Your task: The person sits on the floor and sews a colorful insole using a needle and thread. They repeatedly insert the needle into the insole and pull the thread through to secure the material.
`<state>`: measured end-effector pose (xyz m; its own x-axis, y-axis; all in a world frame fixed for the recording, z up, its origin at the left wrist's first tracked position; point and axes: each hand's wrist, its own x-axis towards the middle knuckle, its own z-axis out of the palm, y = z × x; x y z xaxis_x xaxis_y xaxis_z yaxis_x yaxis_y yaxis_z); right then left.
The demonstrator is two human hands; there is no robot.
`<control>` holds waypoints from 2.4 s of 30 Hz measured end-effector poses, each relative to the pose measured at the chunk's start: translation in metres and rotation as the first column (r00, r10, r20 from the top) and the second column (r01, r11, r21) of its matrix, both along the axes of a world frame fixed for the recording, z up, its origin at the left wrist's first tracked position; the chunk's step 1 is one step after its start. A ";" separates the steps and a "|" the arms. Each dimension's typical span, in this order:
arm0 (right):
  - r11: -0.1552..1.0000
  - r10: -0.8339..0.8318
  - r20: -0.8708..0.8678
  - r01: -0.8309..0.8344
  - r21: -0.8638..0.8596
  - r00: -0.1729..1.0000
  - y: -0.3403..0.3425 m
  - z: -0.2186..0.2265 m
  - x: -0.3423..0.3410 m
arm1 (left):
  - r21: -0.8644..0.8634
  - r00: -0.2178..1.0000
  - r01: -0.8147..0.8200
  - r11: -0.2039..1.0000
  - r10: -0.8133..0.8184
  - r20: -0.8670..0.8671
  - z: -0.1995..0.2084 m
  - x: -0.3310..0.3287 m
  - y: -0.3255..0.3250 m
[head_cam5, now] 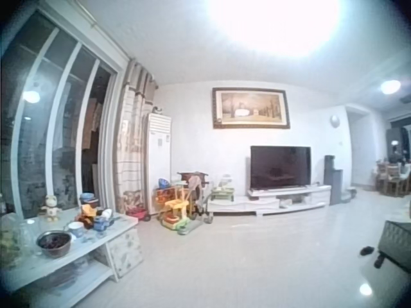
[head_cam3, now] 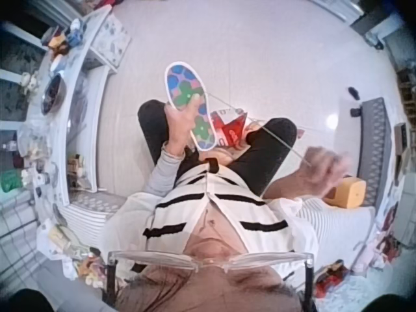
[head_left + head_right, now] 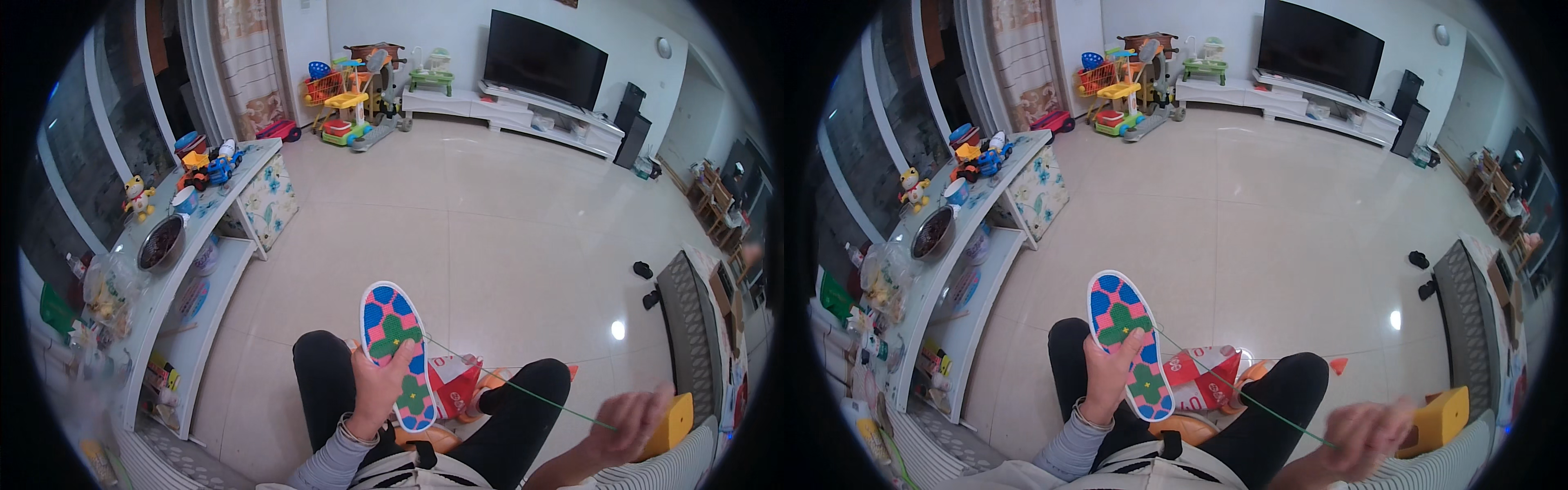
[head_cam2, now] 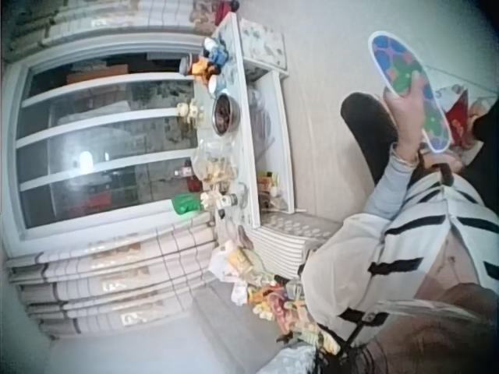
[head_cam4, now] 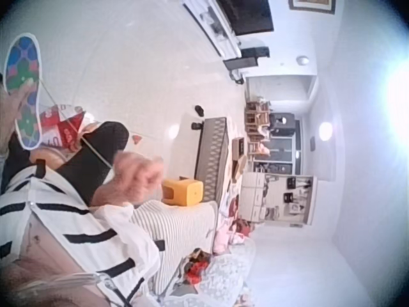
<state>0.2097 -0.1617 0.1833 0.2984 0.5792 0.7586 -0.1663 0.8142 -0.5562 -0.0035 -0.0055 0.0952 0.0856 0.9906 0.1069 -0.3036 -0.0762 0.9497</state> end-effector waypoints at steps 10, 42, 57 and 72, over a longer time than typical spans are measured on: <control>0.880 0.289 -0.243 -0.157 0.449 0.926 -0.062 0.021 0.054 | 0.012 0.992 -0.129 0.992 0.128 0.011 -0.010 -0.018 0.018; 0.810 -0.274 0.701 0.551 -0.201 0.658 0.080 -0.021 -0.093 | 0.044 0.981 0.113 0.993 -0.119 0.156 0.034 -0.009 -0.025; 0.790 -0.307 0.697 0.583 -0.193 0.648 0.087 -0.026 -0.093 | 0.041 0.986 0.104 0.994 -0.108 0.124 0.033 -0.006 -0.026; 0.753 -0.271 0.610 0.559 -0.348 0.745 0.088 -0.037 -0.097 | 0.794 0.846 0.076 0.603 0.382 -0.371 0.021 -0.004 -0.020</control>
<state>0.1126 -0.0741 0.1460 0.2691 0.8102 0.5207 0.5344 0.3242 -0.7806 -0.0076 -0.0256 0.1159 0.2041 0.5549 0.8065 0.2377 -0.8273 0.5090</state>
